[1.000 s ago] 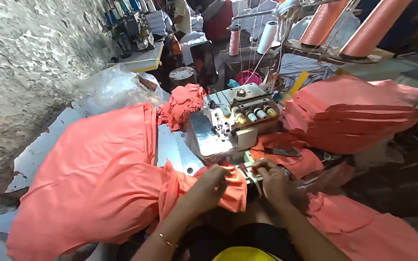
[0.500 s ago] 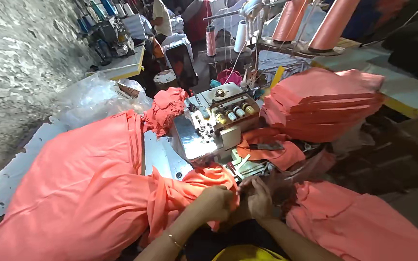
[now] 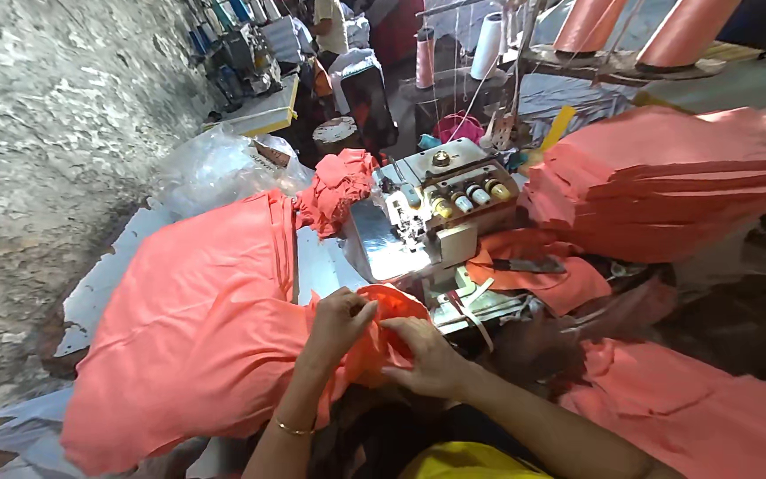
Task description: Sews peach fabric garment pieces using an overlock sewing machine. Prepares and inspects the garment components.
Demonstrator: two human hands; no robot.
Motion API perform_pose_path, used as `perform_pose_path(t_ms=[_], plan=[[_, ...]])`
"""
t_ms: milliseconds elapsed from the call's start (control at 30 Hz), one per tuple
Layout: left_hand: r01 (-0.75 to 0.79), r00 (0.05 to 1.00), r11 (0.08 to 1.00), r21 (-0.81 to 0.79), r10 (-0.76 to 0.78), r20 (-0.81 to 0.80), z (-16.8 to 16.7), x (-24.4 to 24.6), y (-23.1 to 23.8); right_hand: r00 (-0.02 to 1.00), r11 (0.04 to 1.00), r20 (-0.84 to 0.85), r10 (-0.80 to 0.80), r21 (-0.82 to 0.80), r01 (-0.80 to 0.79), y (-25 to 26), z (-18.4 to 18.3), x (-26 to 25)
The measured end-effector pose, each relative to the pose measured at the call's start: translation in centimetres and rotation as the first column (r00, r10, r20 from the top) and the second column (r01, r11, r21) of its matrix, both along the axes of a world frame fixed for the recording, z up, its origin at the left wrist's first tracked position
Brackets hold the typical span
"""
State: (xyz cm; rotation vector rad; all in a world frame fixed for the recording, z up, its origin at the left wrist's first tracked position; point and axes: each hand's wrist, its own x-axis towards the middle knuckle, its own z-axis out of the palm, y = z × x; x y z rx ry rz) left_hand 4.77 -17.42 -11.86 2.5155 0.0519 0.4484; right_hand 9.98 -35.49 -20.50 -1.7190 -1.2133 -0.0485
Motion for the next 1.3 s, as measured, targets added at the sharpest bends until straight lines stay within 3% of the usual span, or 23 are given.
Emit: perform_pose_path(t_ms=[100, 167, 367, 467, 567, 667, 767, 933, 1033, 1133, 1300], plan=[[-0.058, 0.994, 0.992, -0.111, 0.046, -0.102, -0.1, 0.2, -0.8, 0.988, 0.985, 0.028, -0.152, 0.083, 0.150, 2.0, -0.7, -1.5], [-0.061, 0.992, 0.996, -0.066, 0.054, -0.112, 0.1, 0.5, -1.3, 0.977, 0.974, 0.052, -0.207, 0.101, 0.201, 2.8, -0.6, -2.1], [-0.046, 0.892, 0.991, 0.125, 0.097, -0.441, 1.9, 1.0, 0.9, 1.000, 1.000, 0.018, 0.011, -0.015, -0.011, -0.3, 1.3, -1.6], [-0.025, 0.937, 0.998, 0.052, 0.041, -0.346, 0.5, -1.1, 1.8, 0.996, 0.999, 0.082, -0.046, 0.002, 0.046, -1.4, 0.4, -0.3], [0.014, 0.998, 0.999, 0.042, -0.011, -0.058, -2.4, -4.0, 1.7, 0.954, 0.984, 0.247, -0.168, 0.101, 0.147, -1.4, -1.3, 1.3], [0.047, 0.992, 0.999, 0.014, -0.049, 0.117, -4.6, -5.8, 1.1, 0.953, 0.982, 0.251, -0.171, 0.118, 0.146, -0.8, -2.2, 2.0], [0.058, 0.987, 0.998, 0.018, -0.060, 0.146, -5.5, -6.7, 0.8, 0.969, 0.987, 0.216, -0.118, 0.135, 0.090, 0.2, -3.0, 2.3], [0.055, 0.998, 0.988, 0.147, -0.058, 0.015, -5.3, -7.7, 2.4, 0.973, 0.974, 0.218, -0.076, 0.223, 0.026, 0.3, -2.5, 2.3], [0.106, 0.983, 0.966, 0.237, -0.138, 0.122, -5.4, -7.9, 3.5, 0.960, 0.964, 0.274, -0.049, 0.266, -0.027, -0.7, -2.0, 2.2], [0.151, 0.935, 0.946, 0.288, -0.231, 0.268, -5.7, -7.6, 4.2, 0.974, 0.943, 0.226, -0.031, 0.330, -0.047, -1.2, -1.9, 1.9], [0.328, 0.846, 0.944, 0.045, -0.314, 0.432, -5.8, -7.0, 3.8, 0.994, 0.903, 0.108, 0.016, 0.425, -0.060, -1.5, -1.5, 1.4]])
